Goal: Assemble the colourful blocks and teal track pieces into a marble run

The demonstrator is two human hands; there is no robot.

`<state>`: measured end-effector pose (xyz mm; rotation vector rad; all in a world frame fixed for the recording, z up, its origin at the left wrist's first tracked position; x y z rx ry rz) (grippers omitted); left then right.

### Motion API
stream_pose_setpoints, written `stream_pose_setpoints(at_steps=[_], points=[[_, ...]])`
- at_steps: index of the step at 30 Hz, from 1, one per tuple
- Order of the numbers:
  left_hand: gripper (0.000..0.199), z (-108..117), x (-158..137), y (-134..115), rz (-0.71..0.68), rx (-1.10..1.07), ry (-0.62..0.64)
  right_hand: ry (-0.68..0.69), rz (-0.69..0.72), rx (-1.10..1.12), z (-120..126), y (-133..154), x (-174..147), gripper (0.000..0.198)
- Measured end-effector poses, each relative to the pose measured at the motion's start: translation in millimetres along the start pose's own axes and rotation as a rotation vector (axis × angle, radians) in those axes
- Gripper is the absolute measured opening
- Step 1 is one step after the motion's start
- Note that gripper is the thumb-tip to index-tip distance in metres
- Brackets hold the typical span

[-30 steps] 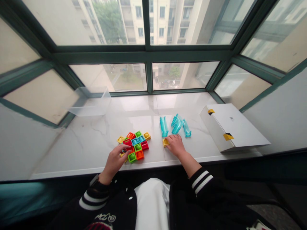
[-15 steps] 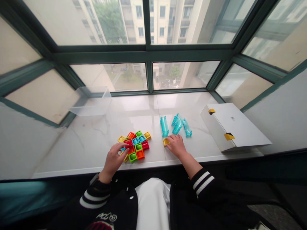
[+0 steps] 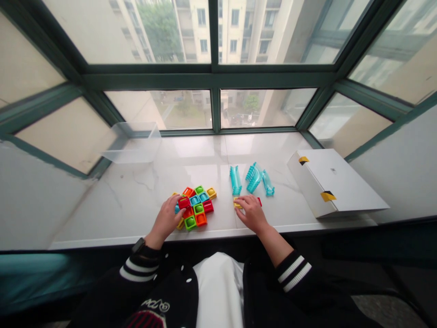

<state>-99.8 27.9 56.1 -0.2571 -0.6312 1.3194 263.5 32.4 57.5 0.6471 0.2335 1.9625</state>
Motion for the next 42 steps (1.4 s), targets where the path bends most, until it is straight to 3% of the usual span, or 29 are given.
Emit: stream_pose_setpoints(at_steps=[4, 10, 15, 23, 29, 35, 42], points=[[0.039, -1.0, 4.1, 0.3, -0.010, 0.008, 0.039, -0.035, 0.054, 0.107, 1.7, 6.1, -2.2, 0.025], [0.035, 15.6, 6.8, -13.3, 0.000, -0.048, 0.016, -0.067, 0.088, 0.176, 1.1, 12.9, -2.4, 0.026], [0.034, 20.3, 4.2, -34.1, 0.031, -0.308, -0.007, -0.090, 0.069, 0.296, 0.2, 24.8, 0.3, 0.029], [0.026, 7.0, -8.7, -86.4, 0.074, -0.756, 0.131, 0.188, 0.100, 0.697, 0.2, 75.8, 13.5, 0.069], [0.026, 0.4, -13.1, -103.7, 0.099, -0.894, 0.204, 0.099, 0.028, 0.773, 0.2, 87.6, 19.7, 0.049], [0.051, -6.4, -13.8, -100.5, 0.219, -0.997, 0.271, 0.051, 0.056, 0.754, 4.3, 86.2, 18.8, 0.052], [0.051, -13.9, -14.3, -98.2, 0.236, -1.070, 0.294, -0.047, 0.079, 0.731, 10.1, 86.8, 19.1, 0.046]])
Point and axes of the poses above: each hand's wrist, its own x-axis towards the middle knuckle, its own z-axis out of the back of the hand, y = z × x, the point moved 3 cm from there along x, towards the middle knuckle, and after that the axes turned 1 degree about x, right-handed, at the moved point
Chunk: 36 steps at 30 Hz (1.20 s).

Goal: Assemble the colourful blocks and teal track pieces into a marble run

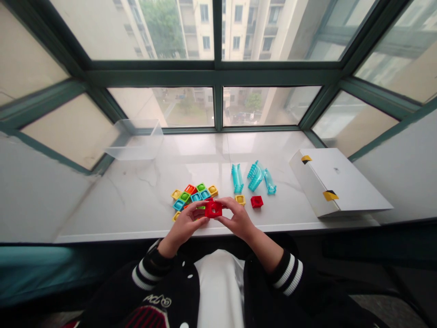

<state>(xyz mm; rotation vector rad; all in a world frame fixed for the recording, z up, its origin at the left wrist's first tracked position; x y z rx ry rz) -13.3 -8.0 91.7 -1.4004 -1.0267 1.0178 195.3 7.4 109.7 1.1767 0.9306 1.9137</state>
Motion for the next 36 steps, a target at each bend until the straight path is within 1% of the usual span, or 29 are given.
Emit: stream_pose_setpoints(at_steps=[3, 7, 13, 19, 22, 25, 31, 34, 36], points=[[0.054, 0.0, 0.4, 3.8, 0.027, -0.037, 0.005, -0.003, 0.020, -0.037, 1.8, 0.4, 0.3, 0.048], [0.060, -2.5, -0.5, 3.6, 0.041, -0.028, 0.053, -0.008, 0.077, -0.116, 3.5, 1.9, -0.8, 0.049], [0.050, -8.7, -0.6, 0.2, 0.060, -0.056, 0.031, 0.024, 0.150, -0.222, 0.0, 2.4, -4.1, 0.051], [0.048, -10.7, -1.1, -2.3, 0.033, -0.110, 0.039, 0.004, 0.144, -0.216, 0.2, 1.3, -3.8, 0.054], [0.048, -9.6, -1.2, -2.4, 0.015, -0.079, 0.032, 0.006, 0.131, -0.213, 0.7, -1.8, -4.8, 0.051], [0.047, -8.4, -0.1, -1.1, 0.007, -0.002, 0.023, 0.014, 0.115, -0.208, 1.4, -4.7, -6.1, 0.050], [0.049, -7.2, 2.9, 0.8, 0.049, 0.114, -0.013, 0.057, 0.090, -0.201, 0.2, -5.2, -6.6, 0.048], [0.047, -7.5, 3.3, 1.0, 0.048, 0.159, -0.039, 0.089, 0.070, -0.204, -2.2, -5.0, -6.2, 0.051], [0.047, -8.7, 3.0, 1.8, 0.045, 0.168, -0.030, 0.106, 0.068, -0.221, -3.1, -5.6, -6.0, 0.054]])
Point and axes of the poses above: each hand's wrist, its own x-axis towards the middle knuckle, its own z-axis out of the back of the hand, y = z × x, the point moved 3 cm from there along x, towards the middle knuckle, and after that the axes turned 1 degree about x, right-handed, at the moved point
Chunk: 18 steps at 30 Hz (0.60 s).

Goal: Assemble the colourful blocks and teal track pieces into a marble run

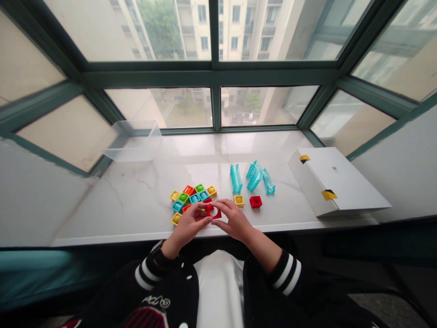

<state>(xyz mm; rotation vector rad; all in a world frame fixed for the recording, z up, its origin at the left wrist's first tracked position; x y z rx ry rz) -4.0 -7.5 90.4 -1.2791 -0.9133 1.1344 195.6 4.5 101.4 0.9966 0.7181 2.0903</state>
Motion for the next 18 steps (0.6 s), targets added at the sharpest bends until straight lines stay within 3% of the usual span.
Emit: stream_pose_setpoints(at_steps=[7, 14, 18], points=[[0.045, -3.6, -0.2, 1.6, -0.046, -0.068, 0.106, -0.009, -0.013, -0.008, 7.4, -7.4, -3.4, 0.048], [0.034, 6.1, 3.1, 7.5, -0.038, 0.123, 0.079, -0.029, -0.102, -0.064, 29.1, -29.3, -23.9, 0.050], [0.030, 18.6, 7.3, 10.0, -0.183, 0.425, 0.039, -0.115, -0.224, -0.129, 52.8, -53.7, -45.7, 0.048]])
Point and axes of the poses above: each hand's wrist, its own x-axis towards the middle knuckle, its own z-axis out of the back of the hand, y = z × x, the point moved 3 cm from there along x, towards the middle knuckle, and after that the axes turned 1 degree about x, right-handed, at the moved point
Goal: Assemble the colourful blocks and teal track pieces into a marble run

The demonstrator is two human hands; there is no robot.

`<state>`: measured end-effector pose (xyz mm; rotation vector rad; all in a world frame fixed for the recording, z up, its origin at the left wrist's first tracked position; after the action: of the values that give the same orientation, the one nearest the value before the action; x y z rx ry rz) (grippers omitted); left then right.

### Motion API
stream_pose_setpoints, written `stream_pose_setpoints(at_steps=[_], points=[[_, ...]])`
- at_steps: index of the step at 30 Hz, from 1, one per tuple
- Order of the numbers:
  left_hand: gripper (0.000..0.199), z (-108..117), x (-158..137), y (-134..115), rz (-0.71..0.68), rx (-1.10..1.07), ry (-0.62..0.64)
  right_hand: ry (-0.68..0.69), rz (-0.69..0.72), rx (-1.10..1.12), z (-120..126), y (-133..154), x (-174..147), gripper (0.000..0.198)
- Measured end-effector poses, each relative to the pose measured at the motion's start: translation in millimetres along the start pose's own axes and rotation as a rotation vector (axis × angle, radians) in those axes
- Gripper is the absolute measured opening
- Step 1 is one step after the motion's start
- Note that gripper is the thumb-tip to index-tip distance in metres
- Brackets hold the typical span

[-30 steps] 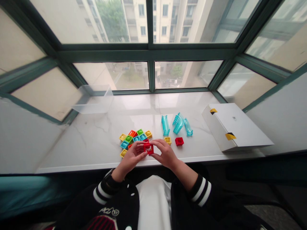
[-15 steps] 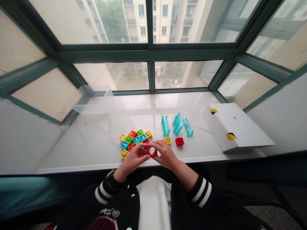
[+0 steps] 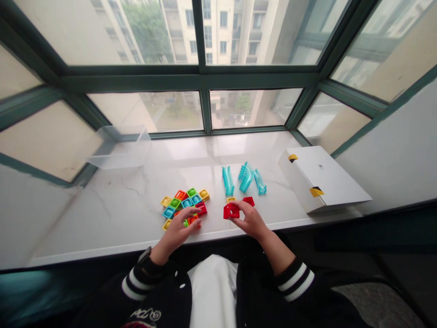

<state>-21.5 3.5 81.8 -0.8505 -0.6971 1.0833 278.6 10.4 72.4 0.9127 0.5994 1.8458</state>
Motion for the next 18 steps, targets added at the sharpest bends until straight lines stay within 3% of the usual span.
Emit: stream_pose_setpoints(at_steps=[3, 7, 12, 18], points=[[0.037, 3.7, 2.5, 13.3, -0.067, 0.370, -0.023, -0.051, -0.037, -0.041, 19.1, -16.6, -8.1, 0.045], [0.058, 0.4, 4.3, 39.0, 0.055, 0.672, 0.014, -0.109, -0.054, -0.100, 40.1, -32.0, -14.6, 0.041], [0.060, -3.4, 4.9, 55.8, 0.150, 0.739, 0.130, -0.145, -0.127, -0.179, 49.5, -54.1, -18.3, 0.046], [0.059, -1.3, 6.5, 60.6, 0.136, 0.704, 0.126, -0.136, -0.163, -0.214, 45.2, -71.1, -13.3, 0.054]])
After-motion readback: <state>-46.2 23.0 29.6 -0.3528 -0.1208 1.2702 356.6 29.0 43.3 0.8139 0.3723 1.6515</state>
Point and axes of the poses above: each hand's wrist, its own x-axis towards the middle knuckle, its own z-axis out of the back of the hand, y = z × x, the point moved 3 cm from there along x, towards the middle knuckle, and after that the axes turned 1 degree about x, right-handed, at the moved point
